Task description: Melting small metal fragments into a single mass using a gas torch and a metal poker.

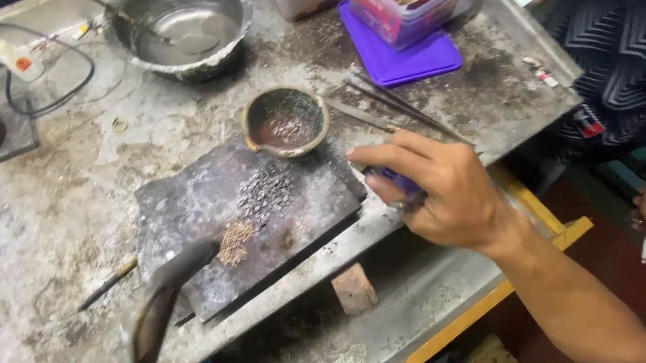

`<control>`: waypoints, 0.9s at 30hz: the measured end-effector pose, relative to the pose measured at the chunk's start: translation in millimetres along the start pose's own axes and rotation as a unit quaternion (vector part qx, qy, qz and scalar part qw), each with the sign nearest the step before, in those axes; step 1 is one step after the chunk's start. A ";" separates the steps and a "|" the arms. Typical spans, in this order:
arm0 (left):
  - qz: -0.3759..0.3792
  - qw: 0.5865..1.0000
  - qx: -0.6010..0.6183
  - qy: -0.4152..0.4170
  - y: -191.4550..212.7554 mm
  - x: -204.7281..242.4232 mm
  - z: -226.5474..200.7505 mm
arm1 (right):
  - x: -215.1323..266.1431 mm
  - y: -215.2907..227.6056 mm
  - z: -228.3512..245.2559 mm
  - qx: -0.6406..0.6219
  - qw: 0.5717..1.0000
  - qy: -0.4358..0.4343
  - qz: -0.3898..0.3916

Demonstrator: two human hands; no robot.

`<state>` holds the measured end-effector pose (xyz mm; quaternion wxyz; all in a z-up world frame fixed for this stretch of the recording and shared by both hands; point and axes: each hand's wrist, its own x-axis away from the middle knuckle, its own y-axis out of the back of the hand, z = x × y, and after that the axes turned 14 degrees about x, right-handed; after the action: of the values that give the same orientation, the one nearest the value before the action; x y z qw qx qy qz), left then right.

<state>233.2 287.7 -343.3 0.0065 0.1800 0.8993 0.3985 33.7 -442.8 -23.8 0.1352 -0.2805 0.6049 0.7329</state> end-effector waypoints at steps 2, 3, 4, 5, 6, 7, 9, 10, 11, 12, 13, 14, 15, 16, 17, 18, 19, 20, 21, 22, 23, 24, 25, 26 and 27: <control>-0.012 1.000 -0.006 0.003 -14.1 42.0 -30.7 | -2.0 -3.4 13.6 -0.022 0.999 0.021 -0.041; -0.017 1.000 -0.008 0.005 -21.6 63.4 -60.9 | -3.1 -5.4 19.7 -0.016 0.997 0.024 -0.065; -0.025 1.000 -0.012 0.008 -28.2 87.1 -94.6 | -4.2 -7.7 25.4 -0.012 0.995 0.029 -0.090; -0.032 0.999 -0.015 0.011 -35.0 103.4 -124.3 | -3.6 -10.5 30.9 -0.022 0.995 0.033 -0.087; -0.040 0.999 -0.018 0.014 -41.5 120.0 -155.4 | -3.8 -13.1 36.6 -0.016 0.995 0.025 -0.097; -0.047 0.999 -0.021 0.017 -47.0 138.0 -188.1 | -4.1 -15.5 42.1 -0.010 0.994 0.018 -0.106; -0.060 0.998 -0.028 0.020 -55.7 155.0 -247.4 | -7.1 -15.9 52.5 -0.029 0.994 0.023 -0.106; -0.066 0.997 -0.031 0.020 -61.0 167.0 -278.1 | -8.6 -15.2 56.9 -0.037 0.993 0.024 -0.110; -0.069 0.997 -0.032 0.026 -57.3 170.2 -296.2 | -10.3 -15.4 60.7 -0.043 0.993 0.027 -0.108; -0.059 0.995 -0.045 0.065 -53.6 172.9 -314.7 | -11.6 -15.0 64.3 -0.048 0.992 0.021 -0.112; -0.050 0.992 -0.058 0.105 -50.0 175.4 -333.3 | -12.8 -14.4 68.0 -0.054 0.992 0.015 -0.117; -0.051 0.991 -0.059 0.110 -48.7 176.0 -339.3 | -15.4 -13.5 71.7 -0.058 0.992 0.017 -0.115; -0.053 0.997 -0.036 0.042 -47.4 176.6 -345.4 | -18.0 -12.4 75.5 -0.063 0.991 0.021 -0.113; -0.058 0.998 -0.013 -0.027 -46.1 175.9 -351.2 | -20.6 -11.1 78.9 -0.066 0.991 0.025 -0.114; -0.060 0.998 -0.014 -0.024 -47.5 179.3 -351.2 | -23.2 -12.2 80.8 -0.070 0.991 0.027 -0.114; -0.054 0.998 -0.014 -0.008 -48.8 180.5 -351.2 | -25.8 -12.8 82.2 -0.076 0.990 0.038 -0.115; -0.048 0.999 -0.013 0.009 -50.1 181.6 -351.2 | -28.4 -13.3 83.4 -0.083 0.988 0.049 -0.117; -0.048 0.999 -0.013 0.010 -48.7 181.9 -352.8 | -30.7 -13.8 85.9 -0.084 0.988 0.048 -0.116; -0.044 0.999 -0.002 -0.015 -47.4 182.2 -354.4 | -32.9 -14.5 88.5 -0.096 0.987 0.050 -0.120; -0.041 0.998 0.010 -0.041 -46.4 181.5 -355.7 | -35.1 -15.2 90.6 -0.108 0.985 0.051 -0.125; -0.041 0.998 0.010 -0.040 -45.8 180.5 -350.7 | -32.3 -16.0 91.2 -0.108 0.985 0.051 -0.125; -0.030 0.997 0.013 -0.071 -45.0 178.9 -345.5 | -30.0 -16.7 91.7 -0.107 0.986 0.043 -0.121; -0.018 0.994 0.015 -0.102 -44.2 177.3 -340.4 | -27.9 -17.4 92.3 -0.106 0.987 0.036 -0.117; -0.019 0.994 0.016 -0.102 -43.7 178.2 -348.0 | -27.2 -17.7 91.3 -0.106 0.987 0.037 -0.117; -0.030 0.997 0.013 -0.075 -43.3 179.0 -355.4 | -26.4 -18.2 90.3 -0.100 0.987 0.037 -0.119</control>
<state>-3.1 65.9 -108.3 0.0836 0.1820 0.9063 0.3721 42.4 -348.0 -13.4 0.1705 -0.3897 0.4950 0.7577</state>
